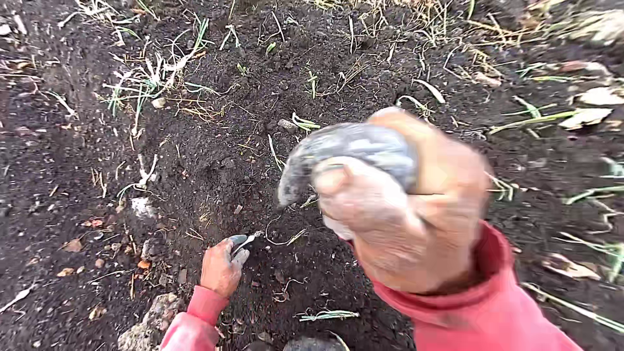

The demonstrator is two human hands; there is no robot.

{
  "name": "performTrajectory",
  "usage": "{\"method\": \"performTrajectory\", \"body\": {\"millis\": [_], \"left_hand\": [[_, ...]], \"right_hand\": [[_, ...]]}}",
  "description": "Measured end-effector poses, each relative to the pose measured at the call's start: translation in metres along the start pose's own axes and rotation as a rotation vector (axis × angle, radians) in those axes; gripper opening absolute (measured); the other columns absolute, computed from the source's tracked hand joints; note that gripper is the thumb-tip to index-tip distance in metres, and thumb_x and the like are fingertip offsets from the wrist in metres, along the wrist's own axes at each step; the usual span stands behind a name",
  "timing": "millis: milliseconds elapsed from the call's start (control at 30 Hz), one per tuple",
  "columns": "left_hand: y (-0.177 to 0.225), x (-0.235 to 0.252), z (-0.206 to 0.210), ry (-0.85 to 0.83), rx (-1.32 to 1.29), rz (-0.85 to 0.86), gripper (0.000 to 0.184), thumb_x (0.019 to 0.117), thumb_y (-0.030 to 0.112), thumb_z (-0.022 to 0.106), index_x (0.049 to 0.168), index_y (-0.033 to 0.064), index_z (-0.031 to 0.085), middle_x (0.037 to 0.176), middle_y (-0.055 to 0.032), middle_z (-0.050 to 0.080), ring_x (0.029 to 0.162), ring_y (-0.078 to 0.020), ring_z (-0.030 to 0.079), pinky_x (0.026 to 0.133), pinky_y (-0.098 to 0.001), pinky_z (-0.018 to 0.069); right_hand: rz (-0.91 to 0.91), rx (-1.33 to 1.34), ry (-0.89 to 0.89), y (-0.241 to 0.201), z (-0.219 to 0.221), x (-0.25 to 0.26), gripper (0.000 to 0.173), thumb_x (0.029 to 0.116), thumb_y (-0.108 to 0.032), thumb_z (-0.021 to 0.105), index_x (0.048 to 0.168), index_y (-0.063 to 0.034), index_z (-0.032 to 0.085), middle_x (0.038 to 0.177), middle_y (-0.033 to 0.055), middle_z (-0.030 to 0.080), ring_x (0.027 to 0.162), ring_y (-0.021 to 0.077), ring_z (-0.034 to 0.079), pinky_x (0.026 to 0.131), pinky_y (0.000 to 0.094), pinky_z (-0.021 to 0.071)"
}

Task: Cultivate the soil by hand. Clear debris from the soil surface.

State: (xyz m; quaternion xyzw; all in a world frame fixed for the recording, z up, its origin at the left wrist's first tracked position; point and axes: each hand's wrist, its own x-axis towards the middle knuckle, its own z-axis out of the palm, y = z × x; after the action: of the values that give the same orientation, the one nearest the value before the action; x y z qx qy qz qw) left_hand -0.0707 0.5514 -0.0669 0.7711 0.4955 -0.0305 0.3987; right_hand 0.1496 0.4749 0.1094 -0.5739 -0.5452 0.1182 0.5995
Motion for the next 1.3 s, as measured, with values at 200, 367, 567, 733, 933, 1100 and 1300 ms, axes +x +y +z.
{"method": "performTrajectory", "body": {"millis": [200, 367, 567, 733, 933, 1100, 1300], "left_hand": [[0.046, 0.013, -0.01, 0.209, 0.25, 0.225, 0.016, 0.0928, 0.028, 0.074, 0.099, 0.0162, 0.082, 0.099, -0.0072, 0.077, 0.102, -0.0307, 0.069, 0.092, -0.0565, 0.0519], [0.079, 0.036, 0.047, 0.033, 0.507, 0.367, 0.013, 0.0929, 0.017, 0.067, 0.093, 0.0145, 0.08, 0.1, -0.007, 0.074, 0.116, -0.0323, 0.061, 0.11, -0.0572, 0.0375], [0.054, 0.003, -0.002, 0.379, 0.447, 0.496, 0.026, 0.0912, 0.032, 0.067, 0.113, 0.0339, 0.08, 0.128, -0.0009, 0.072, 0.138, -0.0367, 0.054, 0.118, -0.0762, 0.0183], [0.028, -0.04, -0.112, 0.284, 0.316, 0.078, 0.027, 0.0915, 0.029, 0.069, 0.115, 0.0205, 0.08, 0.118, -0.0081, 0.074, 0.124, -0.0346, 0.063, 0.117, -0.0596, 0.0363], [-0.006, -0.068, -0.21, 0.193, 0.179, -0.328, 0.033, 0.0941, 0.03, 0.068, 0.119, 0.0096, 0.077, 0.122, -0.017, 0.073, 0.126, -0.0414, 0.06, 0.109, -0.0583, 0.0457], [-0.051, -0.028, -0.247, 0.244, 0.132, -0.392, 0.03, 0.0931, 0.026, 0.07, 0.117, 0.0096, 0.077, 0.117, -0.0149, 0.074, 0.122, -0.039, 0.063, 0.108, -0.0576, 0.0468], [-0.025, 0.16, -0.303, 0.034, 0.261, -0.292, 0.038, 0.0991, 0.033, 0.064, 0.13, 0.0125, 0.071, 0.136, -0.015, 0.065, 0.138, -0.0352, 0.052, 0.116, -0.0505, 0.0409]], "right_hand": [[0.279, -0.219, -0.083, 0.095, 0.042, -0.109, 0.039, 0.0995, -0.048, 0.058, 0.094, -0.0103, 0.063, 0.061, -0.0043, 0.056, 0.05, 0.0055, 0.055, 0.045, 0.0278, 0.049], [0.205, -0.245, 0.033, 0.03, -0.007, -0.119, 0.037, 0.1034, -0.051, 0.054, 0.105, -0.0141, 0.061, 0.07, -0.0016, 0.058, 0.057, 0.0032, 0.059, 0.05, 0.023, 0.0518], [0.367, -0.264, 0.007, 0.022, -0.019, -0.106, 0.044, 0.1037, -0.051, 0.053, 0.099, -0.0082, 0.06, 0.066, 0.0026, 0.059, 0.055, 0.003, 0.06, 0.05, 0.0219, 0.052], [0.339, -0.277, -0.077, -0.038, -0.031, -0.014, 0.048, 0.1032, -0.047, 0.055, 0.095, -0.0003, 0.06, 0.066, 0.0117, 0.063, 0.057, 0.0083, 0.062, 0.054, 0.0252, 0.0524], [0.267, -0.321, 0.001, 0.013, 0.014, 0.077, 0.047, 0.0964, -0.048, 0.061, 0.093, -0.0013, 0.065, 0.068, 0.0069, 0.066, 0.058, 0.0057, 0.063, 0.053, 0.0247, 0.0534], [0.622, -0.408, -0.177, 0.098, 0.073, 0.061, 0.042, 0.0861, -0.035, 0.07, 0.102, 0.0035, 0.073, 0.083, 0.0192, 0.073, 0.075, 0.0315, 0.073, 0.072, 0.0545, 0.058], [0.548, -0.567, -0.168, 0.091, 0.092, 0.052, 0.04, 0.0861, -0.033, 0.071, 0.088, 0.0072, 0.071, 0.071, 0.0195, 0.071, 0.061, 0.0253, 0.07, 0.059, 0.0434, 0.0572]]}}
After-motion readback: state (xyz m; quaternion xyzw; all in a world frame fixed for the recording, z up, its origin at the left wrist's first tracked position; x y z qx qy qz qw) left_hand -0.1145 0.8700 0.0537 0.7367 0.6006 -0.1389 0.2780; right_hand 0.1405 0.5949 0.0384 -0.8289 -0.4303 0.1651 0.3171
